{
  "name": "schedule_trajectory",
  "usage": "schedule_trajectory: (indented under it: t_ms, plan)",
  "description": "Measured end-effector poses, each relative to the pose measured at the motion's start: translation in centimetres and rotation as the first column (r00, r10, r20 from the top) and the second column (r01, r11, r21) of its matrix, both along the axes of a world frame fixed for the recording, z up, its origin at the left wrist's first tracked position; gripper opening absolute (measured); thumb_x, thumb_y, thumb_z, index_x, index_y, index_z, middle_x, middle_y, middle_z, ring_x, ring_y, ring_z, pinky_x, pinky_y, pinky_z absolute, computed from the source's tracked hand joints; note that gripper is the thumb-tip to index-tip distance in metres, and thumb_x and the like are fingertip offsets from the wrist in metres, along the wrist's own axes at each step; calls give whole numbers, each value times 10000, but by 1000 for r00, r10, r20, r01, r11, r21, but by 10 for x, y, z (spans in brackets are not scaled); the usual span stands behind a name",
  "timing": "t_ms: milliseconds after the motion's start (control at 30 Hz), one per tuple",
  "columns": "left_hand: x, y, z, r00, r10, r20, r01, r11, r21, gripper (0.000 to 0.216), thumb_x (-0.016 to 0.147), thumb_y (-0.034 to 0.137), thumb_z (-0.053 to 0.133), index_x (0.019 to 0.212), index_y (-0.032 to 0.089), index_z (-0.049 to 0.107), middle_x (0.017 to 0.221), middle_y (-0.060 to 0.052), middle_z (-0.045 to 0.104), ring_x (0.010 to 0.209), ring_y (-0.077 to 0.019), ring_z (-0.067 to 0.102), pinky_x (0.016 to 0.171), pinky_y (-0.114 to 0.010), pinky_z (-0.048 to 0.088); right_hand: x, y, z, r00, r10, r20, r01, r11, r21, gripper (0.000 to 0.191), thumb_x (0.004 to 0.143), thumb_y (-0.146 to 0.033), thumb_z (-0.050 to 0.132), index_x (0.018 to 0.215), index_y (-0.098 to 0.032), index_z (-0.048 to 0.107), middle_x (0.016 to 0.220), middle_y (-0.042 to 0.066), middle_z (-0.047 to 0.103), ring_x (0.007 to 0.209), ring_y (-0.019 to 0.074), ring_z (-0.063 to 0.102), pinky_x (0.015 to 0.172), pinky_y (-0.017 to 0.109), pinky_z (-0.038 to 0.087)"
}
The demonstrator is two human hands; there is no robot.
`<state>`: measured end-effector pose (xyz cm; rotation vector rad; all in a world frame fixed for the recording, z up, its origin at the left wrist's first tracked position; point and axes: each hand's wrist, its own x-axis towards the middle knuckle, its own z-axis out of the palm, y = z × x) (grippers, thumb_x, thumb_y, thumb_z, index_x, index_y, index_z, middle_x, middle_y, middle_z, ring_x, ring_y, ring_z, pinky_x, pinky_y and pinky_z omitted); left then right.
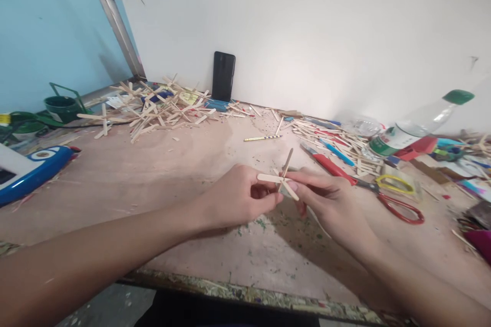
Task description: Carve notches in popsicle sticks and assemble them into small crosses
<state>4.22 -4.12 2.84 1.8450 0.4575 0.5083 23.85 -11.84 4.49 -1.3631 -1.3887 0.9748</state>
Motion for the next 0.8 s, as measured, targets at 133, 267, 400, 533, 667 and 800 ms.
schedule_trajectory:
  t_ms: [133, 267, 400, 533, 667, 800]
  plan:
    - [1, -1, 0, 999, -26, -42, 24, 999, -49, 216, 976, 261, 595, 787, 165, 632, 626, 68, 444, 571, -85, 393, 530, -231, 307, 2, -1, 1, 999, -41, 32, 41, 999, 12, 201, 901, -381, 796, 869, -186, 830, 575, -15, 604, 500, 105, 521, 465, 231, 436]
    - [1, 1, 0, 998, -48, -45, 46, 998, -43, 292, 980, 285, 599, 715, 164, 578, 653, 53, 464, 622, -94, 411, 574, -238, 333, 3, 1, 0, 1000, -26, 6, 26, 999, 20, 233, 900, -374, 796, 786, -171, 794, 608, -2, 656, 509, 96, 567, 495, 209, 479]
    - [1, 2, -1, 999, -36, -24, 36, 999, -9, 242, 964, 257, 615, 749, 153, 653, 724, 17, 573, 710, -119, 497, 631, -242, 378, 5, 2, -2, 999, 24, -42, -24, 1000, 1, 237, 916, -409, 783, 905, -174, 813, 624, -8, 659, 519, 92, 581, 509, 199, 507]
    - [0, 2, -1, 997, -75, -1, 75, 997, -1, 198, 977, 239, 594, 921, 172, 772, 852, -13, 693, 797, -142, 580, 675, -237, 424, 8, 0, -3, 991, 108, -81, -113, 992, -58, 304, 893, -453, 804, 989, -166, 829, 632, 6, 667, 502, 102, 587, 478, 211, 517]
    - [-1, 2, 2, 996, -86, -22, 85, 996, -18, 203, 950, 248, 614, 797, 152, 706, 749, -2, 621, 719, -129, 546, 637, -231, 418, 12, -2, -2, 987, 116, -110, -125, 989, -81, 333, 886, -470, 811, 1056, -185, 844, 585, -9, 641, 460, 85, 547, 432, 185, 475]
    - [-1, 1, 4, 993, -111, -48, 108, 992, -63, 212, 932, 243, 613, 744, 150, 637, 688, 21, 548, 599, -97, 475, 548, -218, 386, 13, -3, 0, 987, 120, -110, -131, 985, -108, 307, 880, -436, 825, 1045, -180, 860, 538, -2, 625, 423, 75, 513, 394, 168, 410]
